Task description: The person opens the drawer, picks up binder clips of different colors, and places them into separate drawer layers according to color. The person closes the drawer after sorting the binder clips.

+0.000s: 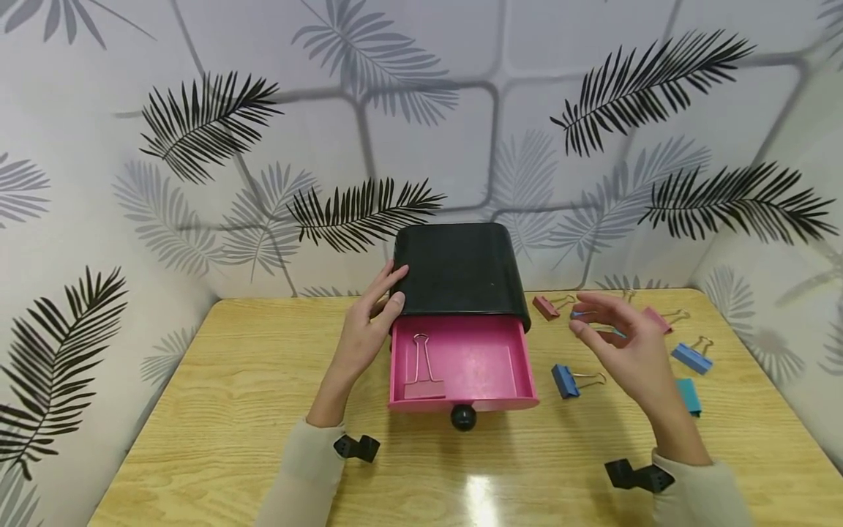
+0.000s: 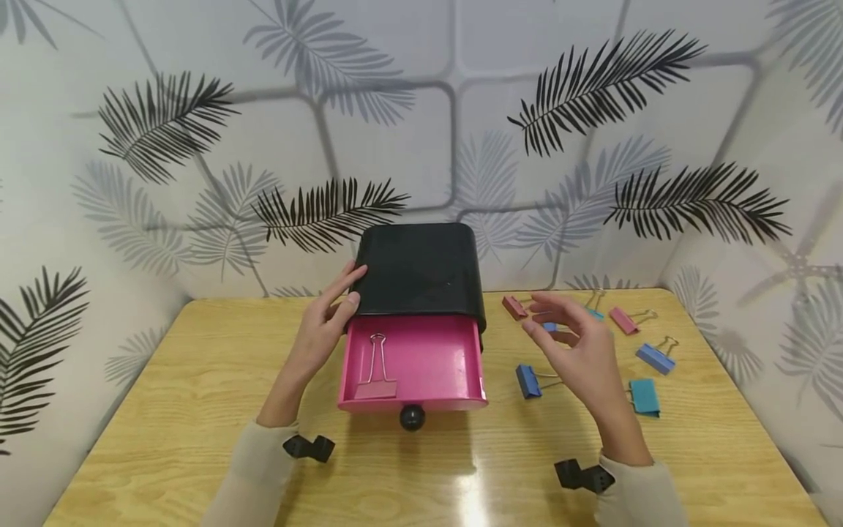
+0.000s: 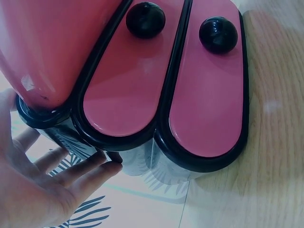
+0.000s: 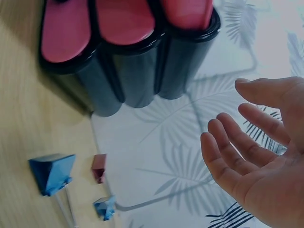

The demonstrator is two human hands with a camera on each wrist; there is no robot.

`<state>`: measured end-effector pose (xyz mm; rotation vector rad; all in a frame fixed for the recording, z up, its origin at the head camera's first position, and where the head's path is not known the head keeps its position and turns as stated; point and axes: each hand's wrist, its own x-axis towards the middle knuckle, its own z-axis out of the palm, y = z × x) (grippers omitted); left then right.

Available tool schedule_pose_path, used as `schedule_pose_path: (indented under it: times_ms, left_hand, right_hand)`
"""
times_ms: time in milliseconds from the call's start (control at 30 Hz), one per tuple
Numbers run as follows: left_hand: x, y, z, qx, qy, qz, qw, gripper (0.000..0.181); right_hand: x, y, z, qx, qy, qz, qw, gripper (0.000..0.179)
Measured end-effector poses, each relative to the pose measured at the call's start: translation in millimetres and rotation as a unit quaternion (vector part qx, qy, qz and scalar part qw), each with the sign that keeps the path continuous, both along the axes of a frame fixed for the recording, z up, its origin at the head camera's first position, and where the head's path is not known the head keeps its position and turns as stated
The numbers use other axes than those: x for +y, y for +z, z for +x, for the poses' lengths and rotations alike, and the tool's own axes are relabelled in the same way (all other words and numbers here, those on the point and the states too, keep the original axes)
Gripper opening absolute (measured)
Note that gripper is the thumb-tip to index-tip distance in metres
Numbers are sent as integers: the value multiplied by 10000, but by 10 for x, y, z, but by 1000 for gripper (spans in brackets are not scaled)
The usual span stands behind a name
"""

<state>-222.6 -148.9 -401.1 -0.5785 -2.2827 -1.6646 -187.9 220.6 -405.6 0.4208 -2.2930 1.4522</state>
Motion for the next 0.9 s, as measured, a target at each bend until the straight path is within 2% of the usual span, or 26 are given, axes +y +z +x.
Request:
schedule_pose_path:
  times_ms: [100,333,900]
  left_hand:
    - [40,139,94,-37,-35,23,10000,45]
    - [40,131,98,-22,-23,35,10000,45]
    - [26,141,107,-84,18,31,10000,45]
  right_hand:
    - [19,-90,-49,5,-83,-17,10000,41]
    - [51,-247,-123,-117,-282,143,9994,41]
    - [27,-412,-316,-471,-271,387,9978,45]
